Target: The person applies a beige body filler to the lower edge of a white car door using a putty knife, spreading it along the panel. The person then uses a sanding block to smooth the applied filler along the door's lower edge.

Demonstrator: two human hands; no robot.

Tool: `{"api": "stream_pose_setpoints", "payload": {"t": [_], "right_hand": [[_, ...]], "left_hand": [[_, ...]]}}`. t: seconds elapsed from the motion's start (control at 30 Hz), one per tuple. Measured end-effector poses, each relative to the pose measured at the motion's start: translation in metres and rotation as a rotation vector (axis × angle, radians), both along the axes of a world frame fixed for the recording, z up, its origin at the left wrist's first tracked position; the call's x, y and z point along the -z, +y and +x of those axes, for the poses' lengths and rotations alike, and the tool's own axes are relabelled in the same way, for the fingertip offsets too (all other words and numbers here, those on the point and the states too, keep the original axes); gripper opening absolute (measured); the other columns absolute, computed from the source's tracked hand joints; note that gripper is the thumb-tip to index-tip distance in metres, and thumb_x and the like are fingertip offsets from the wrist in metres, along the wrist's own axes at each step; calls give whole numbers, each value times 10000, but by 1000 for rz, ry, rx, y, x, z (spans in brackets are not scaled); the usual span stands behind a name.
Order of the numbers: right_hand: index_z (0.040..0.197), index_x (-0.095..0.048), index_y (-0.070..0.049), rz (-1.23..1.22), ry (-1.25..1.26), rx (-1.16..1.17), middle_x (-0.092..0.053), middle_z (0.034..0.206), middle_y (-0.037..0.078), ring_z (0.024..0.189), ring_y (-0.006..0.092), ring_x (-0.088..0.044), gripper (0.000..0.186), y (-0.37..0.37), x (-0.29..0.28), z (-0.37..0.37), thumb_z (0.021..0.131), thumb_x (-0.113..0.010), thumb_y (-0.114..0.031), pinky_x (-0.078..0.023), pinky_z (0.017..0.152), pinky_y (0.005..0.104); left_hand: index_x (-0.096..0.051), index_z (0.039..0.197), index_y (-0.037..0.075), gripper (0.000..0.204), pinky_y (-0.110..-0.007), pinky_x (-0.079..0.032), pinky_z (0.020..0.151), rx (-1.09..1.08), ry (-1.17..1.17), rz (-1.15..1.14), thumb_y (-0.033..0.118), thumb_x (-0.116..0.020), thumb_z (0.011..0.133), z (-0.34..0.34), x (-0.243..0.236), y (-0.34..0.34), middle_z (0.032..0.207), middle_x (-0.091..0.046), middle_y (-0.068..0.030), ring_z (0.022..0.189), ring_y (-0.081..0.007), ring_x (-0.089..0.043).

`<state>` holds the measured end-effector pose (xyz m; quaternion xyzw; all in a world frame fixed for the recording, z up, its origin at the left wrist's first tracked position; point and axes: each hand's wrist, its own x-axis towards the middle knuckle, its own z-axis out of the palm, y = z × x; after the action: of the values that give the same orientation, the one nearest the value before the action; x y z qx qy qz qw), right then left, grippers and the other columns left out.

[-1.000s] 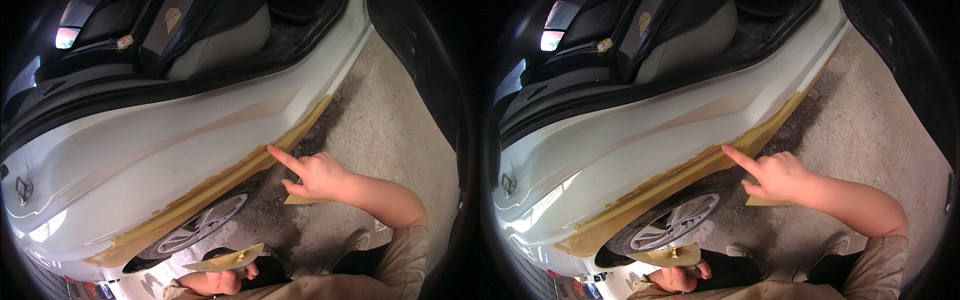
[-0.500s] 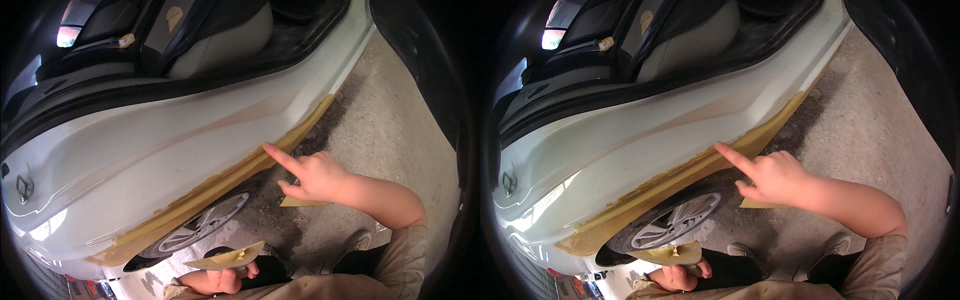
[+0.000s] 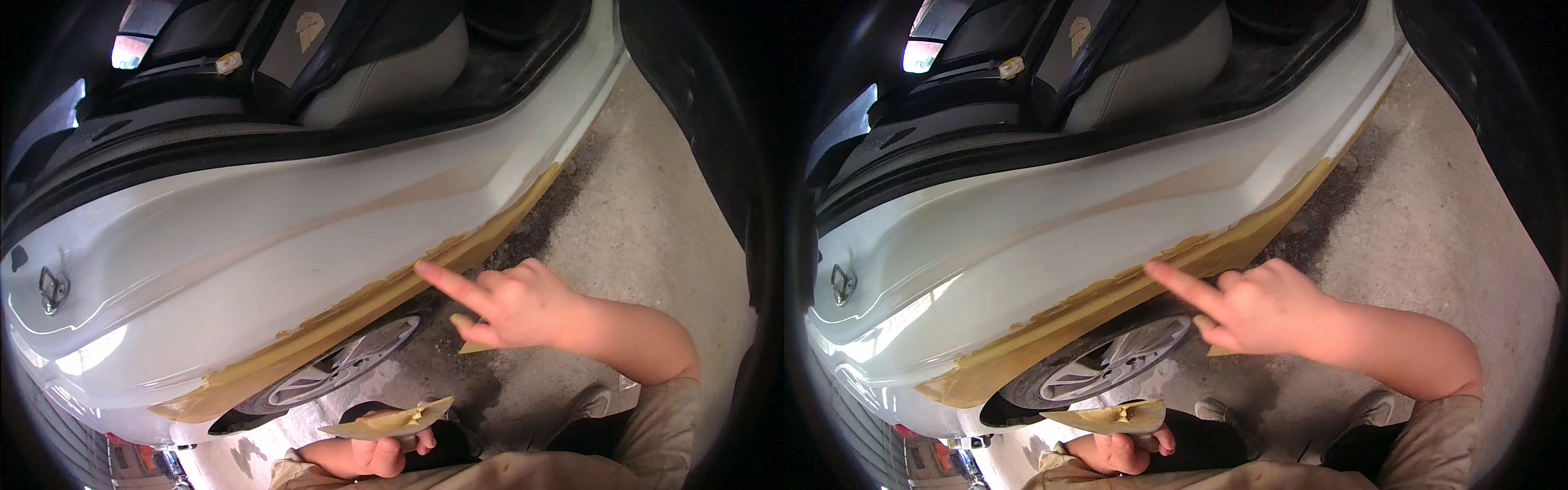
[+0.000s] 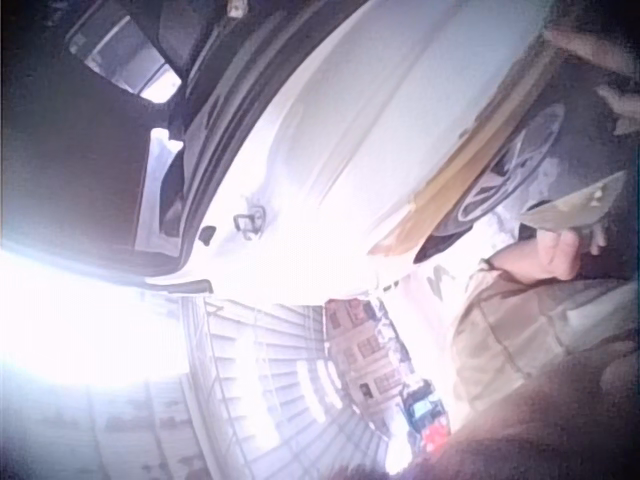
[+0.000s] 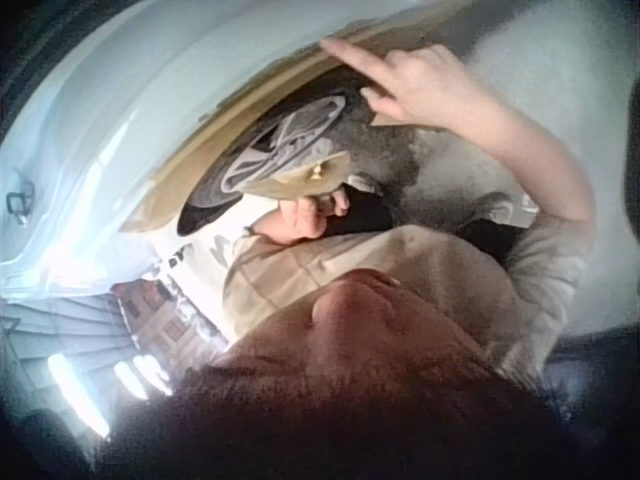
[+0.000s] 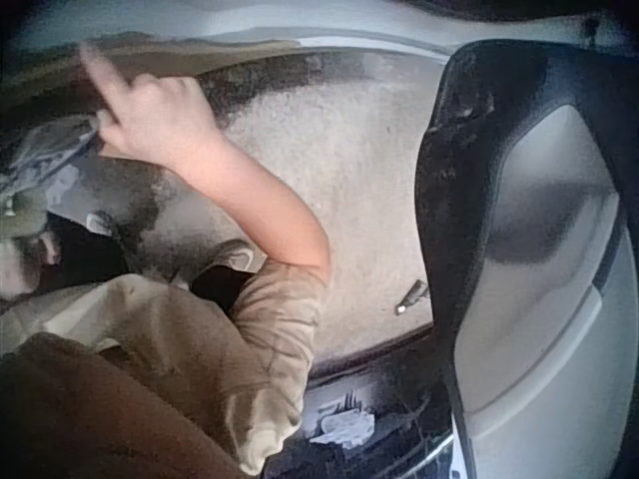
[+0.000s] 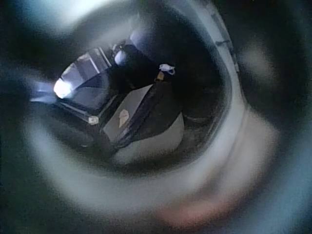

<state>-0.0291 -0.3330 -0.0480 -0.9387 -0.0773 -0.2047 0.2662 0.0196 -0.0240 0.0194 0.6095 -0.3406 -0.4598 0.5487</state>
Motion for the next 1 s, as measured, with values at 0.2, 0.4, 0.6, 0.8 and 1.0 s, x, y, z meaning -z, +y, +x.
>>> {"api": "stream_pose_setpoints", "payload": {"t": [0.2, 0.4, 0.6, 0.8, 1.0], "right_hand": [[1615, -467, -269, -69, -50, 6, -519, 577, 23, 417, 193, -561, 888, 9, -9, 11, 794, -797, -337, -512, 415, 354], [1596, -493, -233, -116, 79, 53, -550, 580, 24, 438, 213, -603, 863, -2, 5, 4, 791, -792, -319, -523, 435, 379], [1558, -552, -247, -93, -92, 38, -507, 568, -8, 410, 168, -551, 824, -3, -4, 4, 773, -796, -310, -488, 405, 333], [1526, -598, -271, -43, -159, -6, -422, 570, -24, 383, 146, -457, 810, 13, -17, 12, 745, -808, -309, -457, 392, 310], [1520, -606, -247, -159, -188, 68, -426, 576, -22, 398, 137, -492, 794, 12, -13, 11, 753, -807, -291, -476, 407, 307]], "left_hand": [[-646, 1073, -118, 614, -353, -563, 669, 82, -13, 43, 458, -438, 1114, 9, -3, 0, 919, -704, -191, 737, -241, -678], [-642, 1074, -134, 632, -336, -567, 644, 37, -44, -3, 465, -446, 1118, 5, 1, 4, 923, -711, -191, 719, -231, -682], [-637, 1128, -155, 624, -327, -567, 632, -71, 7, -94, 443, -463, 1118, -8, 9, 6, 924, -720, -194, 702, -221, -683], [-641, 1122, -158, 615, -315, -565, 634, -66, 8, -76, 432, -467, 1113, -7, 9, 10, 916, -725, -188, 701, -217, -686], [-661, 1076, -146, 622, -318, -569, 640, -1, -47, -4, 448, -479, 1106, 2, -1, 10, 908, -726, -177, 699, -212, -689]]}}
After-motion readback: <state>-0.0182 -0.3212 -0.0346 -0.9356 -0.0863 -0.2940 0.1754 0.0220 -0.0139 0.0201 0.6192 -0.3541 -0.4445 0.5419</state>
